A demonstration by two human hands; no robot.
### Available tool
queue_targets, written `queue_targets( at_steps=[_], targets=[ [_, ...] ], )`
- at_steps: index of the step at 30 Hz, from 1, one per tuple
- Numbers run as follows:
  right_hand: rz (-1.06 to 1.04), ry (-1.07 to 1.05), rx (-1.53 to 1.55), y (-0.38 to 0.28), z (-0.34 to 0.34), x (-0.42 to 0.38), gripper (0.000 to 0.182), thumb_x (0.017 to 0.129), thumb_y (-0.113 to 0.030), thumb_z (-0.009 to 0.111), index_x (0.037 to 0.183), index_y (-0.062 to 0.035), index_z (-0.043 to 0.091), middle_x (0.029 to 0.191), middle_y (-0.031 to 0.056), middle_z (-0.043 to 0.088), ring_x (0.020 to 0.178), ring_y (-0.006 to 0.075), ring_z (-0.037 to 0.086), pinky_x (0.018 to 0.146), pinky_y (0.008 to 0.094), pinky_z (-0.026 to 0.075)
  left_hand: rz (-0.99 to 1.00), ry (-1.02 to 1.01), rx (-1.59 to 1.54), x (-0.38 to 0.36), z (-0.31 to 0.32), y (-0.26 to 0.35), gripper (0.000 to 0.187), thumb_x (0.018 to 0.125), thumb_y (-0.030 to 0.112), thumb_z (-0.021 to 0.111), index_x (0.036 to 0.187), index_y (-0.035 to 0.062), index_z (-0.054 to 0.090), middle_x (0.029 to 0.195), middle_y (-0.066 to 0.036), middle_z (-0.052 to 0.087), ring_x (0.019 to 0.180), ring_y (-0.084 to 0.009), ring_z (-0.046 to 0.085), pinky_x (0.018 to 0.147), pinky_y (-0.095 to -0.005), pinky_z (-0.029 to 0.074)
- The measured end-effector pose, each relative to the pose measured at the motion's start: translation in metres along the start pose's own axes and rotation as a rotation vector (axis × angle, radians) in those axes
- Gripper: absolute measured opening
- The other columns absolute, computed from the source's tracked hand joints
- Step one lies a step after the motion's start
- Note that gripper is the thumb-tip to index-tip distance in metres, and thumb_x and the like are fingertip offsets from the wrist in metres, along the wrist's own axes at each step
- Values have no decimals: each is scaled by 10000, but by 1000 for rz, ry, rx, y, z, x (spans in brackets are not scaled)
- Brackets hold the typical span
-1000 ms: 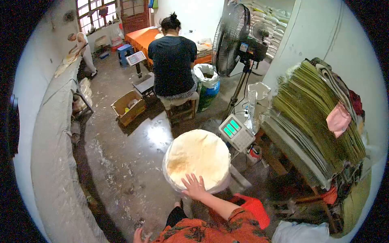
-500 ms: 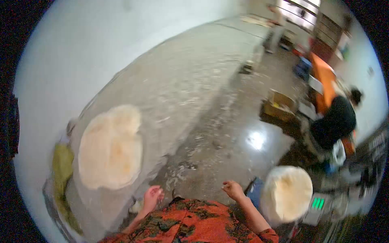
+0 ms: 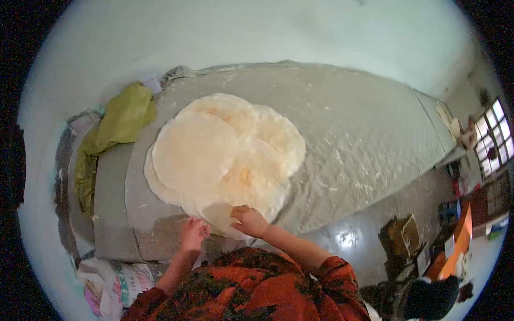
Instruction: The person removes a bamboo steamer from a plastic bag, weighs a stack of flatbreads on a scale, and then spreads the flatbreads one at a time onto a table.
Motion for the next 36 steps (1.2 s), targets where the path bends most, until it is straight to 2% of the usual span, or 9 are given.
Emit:
queue_targets(
  at_steps=[4, 11, 17, 21, 27, 29, 31, 34, 36],
  targets=[
    [58, 27, -48, 20, 10, 62, 293, 723, -158, 630, 980, -41, 554, 1053, 117, 566, 987, 315, 531, 844, 399, 447, 13, -31, -86, 0, -3, 16, 362, 816, 91, 554, 1145, 44, 409, 1009, -99, 520, 820, -238, 584, 698, -358, 494],
    [-166, 38, -241, -3, 37, 167, 334, 720, -174, 628, 1015, -45, 540, 1125, 113, 526, 1068, 291, 493, 851, 413, 438, 298, 125, -145, 42, -34, 61, 495, 833, 63, 489, 1285, 22, 292, 1208, -119, 436, 861, -254, 585, 679, -331, 490],
    [-229, -58, -539, 7, 72, 186, 182, 715, -164, 590, 857, -49, 587, 983, 105, 566, 988, 270, 535, 749, 398, 489, 138, 59, -342, 81, -40, 85, 560, 866, 83, 472, 1348, 35, 191, 1249, -142, 419, 843, -260, 589, 678, -335, 500],
    [-143, -188, -436, 24, 67, 203, 123, 722, -144, 588, 797, -46, 589, 938, 107, 586, 931, 260, 559, 709, 369, 497, 131, -6, -323, 96, -33, 91, 488, 856, 120, 540, 1280, 30, 315, 1065, -119, 536, 747, -235, 577, 633, -320, 505],
    [-123, 126, 83, -3, 41, 223, 180, 763, -169, 600, 884, -38, 624, 937, 121, 617, 919, 259, 574, 712, 357, 492, 122, 77, -207, 122, -24, 105, 255, 849, 114, 532, 1088, 53, 464, 818, -78, 590, 616, -144, 565, 490, -256, 432],
    [166, -173, 205, 24, 79, 230, 229, 770, -194, 611, 945, -47, 629, 943, 127, 623, 956, 260, 568, 772, 355, 474, 109, 104, -153, 129, -24, 105, 211, 839, 116, 551, 1033, 60, 487, 784, -68, 588, 602, -137, 560, 474, -253, 416],
    [177, -164, 154, 26, 88, 233, 244, 772, -206, 612, 951, -40, 626, 944, 126, 623, 920, 259, 581, 784, 353, 470, 101, 197, 40, 130, -30, 107, 194, 818, 102, 581, 992, 59, 505, 745, -52, 593, 578, -137, 553, 477, -255, 421],
    [82, -17, -38, 14, 76, 238, 235, 778, -225, 599, 928, -47, 630, 902, 116, 621, 835, 264, 597, 749, 360, 479, 197, 133, -81, 144, -32, 103, 191, 797, 56, 594, 971, 42, 517, 812, -64, 602, 625, -154, 579, 514, -267, 460],
    [-387, -13, -167, -22, 83, 238, 200, 779, -245, 580, 856, -67, 626, 857, 102, 610, 773, 288, 596, 696, 388, 486, 209, 115, -119, 137, -25, 108, 197, 794, 38, 589, 976, 30, 516, 852, -73, 601, 665, -167, 591, 541, -277, 481]
  ],
)
Point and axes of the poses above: each hand's wrist, its own x-axis towards the middle knuckle, its own z-axis out of the palm, y = z × x, the point moved 10 cm from there along x, towards the middle knuckle
